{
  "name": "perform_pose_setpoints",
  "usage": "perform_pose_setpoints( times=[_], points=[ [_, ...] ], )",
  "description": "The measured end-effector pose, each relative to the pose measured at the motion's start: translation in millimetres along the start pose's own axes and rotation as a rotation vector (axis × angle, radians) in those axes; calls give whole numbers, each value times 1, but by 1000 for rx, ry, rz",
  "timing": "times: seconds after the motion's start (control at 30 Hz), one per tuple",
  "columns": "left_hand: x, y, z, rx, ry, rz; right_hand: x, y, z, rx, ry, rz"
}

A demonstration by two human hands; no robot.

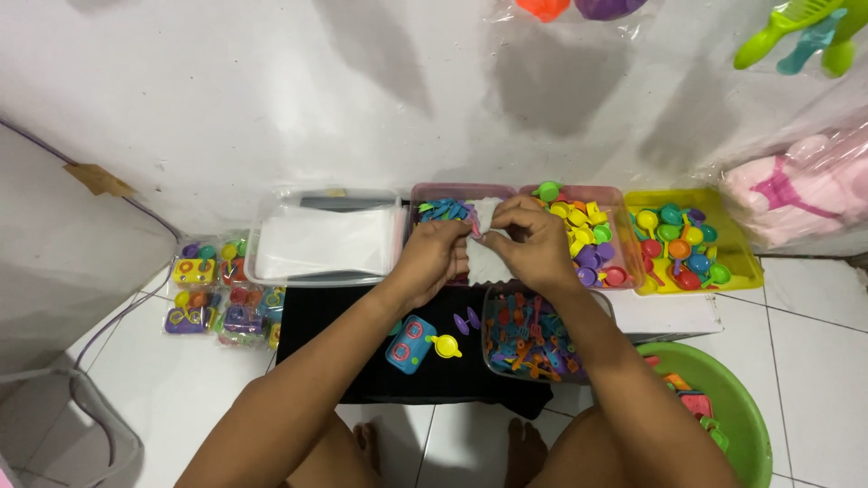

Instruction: The person sits on the floor and sorts colorful plastic toys from various containers into clear plastic bags. They wipe some of the toys with a purple cloth before placing them into the bags.

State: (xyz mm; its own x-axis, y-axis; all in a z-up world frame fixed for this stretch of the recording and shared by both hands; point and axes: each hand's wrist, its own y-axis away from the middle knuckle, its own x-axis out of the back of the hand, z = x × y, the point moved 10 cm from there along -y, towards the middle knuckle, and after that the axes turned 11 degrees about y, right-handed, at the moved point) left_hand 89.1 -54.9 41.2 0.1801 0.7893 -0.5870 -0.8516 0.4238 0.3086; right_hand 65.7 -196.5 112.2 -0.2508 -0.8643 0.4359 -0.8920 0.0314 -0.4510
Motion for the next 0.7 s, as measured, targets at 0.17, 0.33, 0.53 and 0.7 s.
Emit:
perform_pose_setpoints(
  times=[0.17, 0.33, 0.53, 0.7],
  points=[
    [-1, 5, 5, 40, 33, 72, -5, 0, -13, -27, -107, -57],
    [8, 1, -3, 13, -129, 37, -5, 1, -25, 152, 135, 30],
    [-5, 7, -1, 28, 0, -12, 4, 2, -3, -109, 53, 70],
    [-22, 25, 12, 18, 61, -54, 9, 0, 4, -143, -115, 96]
  ],
)
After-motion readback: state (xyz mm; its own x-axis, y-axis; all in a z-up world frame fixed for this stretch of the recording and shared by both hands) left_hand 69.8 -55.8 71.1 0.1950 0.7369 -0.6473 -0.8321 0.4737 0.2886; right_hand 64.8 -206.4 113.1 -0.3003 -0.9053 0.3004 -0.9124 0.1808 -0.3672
